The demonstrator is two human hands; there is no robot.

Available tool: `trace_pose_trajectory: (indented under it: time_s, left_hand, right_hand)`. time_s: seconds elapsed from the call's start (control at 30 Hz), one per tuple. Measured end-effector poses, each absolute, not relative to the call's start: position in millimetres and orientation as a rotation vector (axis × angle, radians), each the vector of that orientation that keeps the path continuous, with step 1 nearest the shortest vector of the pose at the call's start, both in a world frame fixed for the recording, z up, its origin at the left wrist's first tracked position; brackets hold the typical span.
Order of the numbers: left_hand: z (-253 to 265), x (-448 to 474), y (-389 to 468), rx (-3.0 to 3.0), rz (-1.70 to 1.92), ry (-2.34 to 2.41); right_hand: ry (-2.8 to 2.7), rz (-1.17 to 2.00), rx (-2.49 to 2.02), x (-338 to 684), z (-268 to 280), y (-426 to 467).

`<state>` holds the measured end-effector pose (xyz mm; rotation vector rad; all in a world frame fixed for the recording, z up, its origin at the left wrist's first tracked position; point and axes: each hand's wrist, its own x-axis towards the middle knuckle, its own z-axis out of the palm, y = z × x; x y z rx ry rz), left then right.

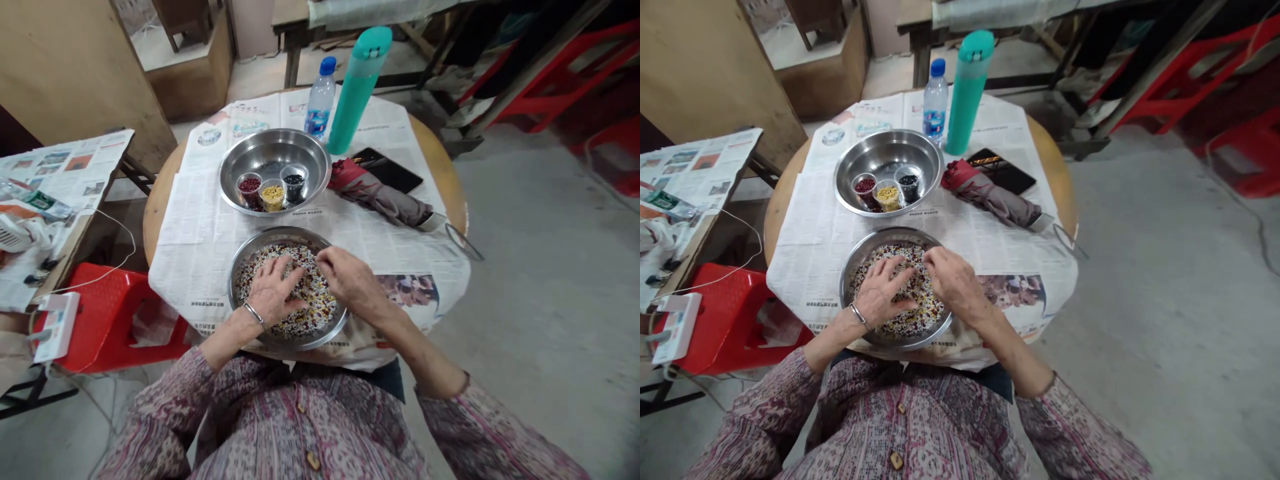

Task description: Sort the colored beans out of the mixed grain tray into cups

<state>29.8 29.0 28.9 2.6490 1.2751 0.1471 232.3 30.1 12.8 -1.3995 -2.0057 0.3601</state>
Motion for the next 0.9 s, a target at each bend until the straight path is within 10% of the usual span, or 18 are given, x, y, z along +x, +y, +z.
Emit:
trace_pose_trajectory:
  time_s: [0.9]
  left_hand:
    - [5,-40,6,2.380,0.729,1.386]
  right_hand:
    - [-2.514,0.269,-1.127,148,6,29]
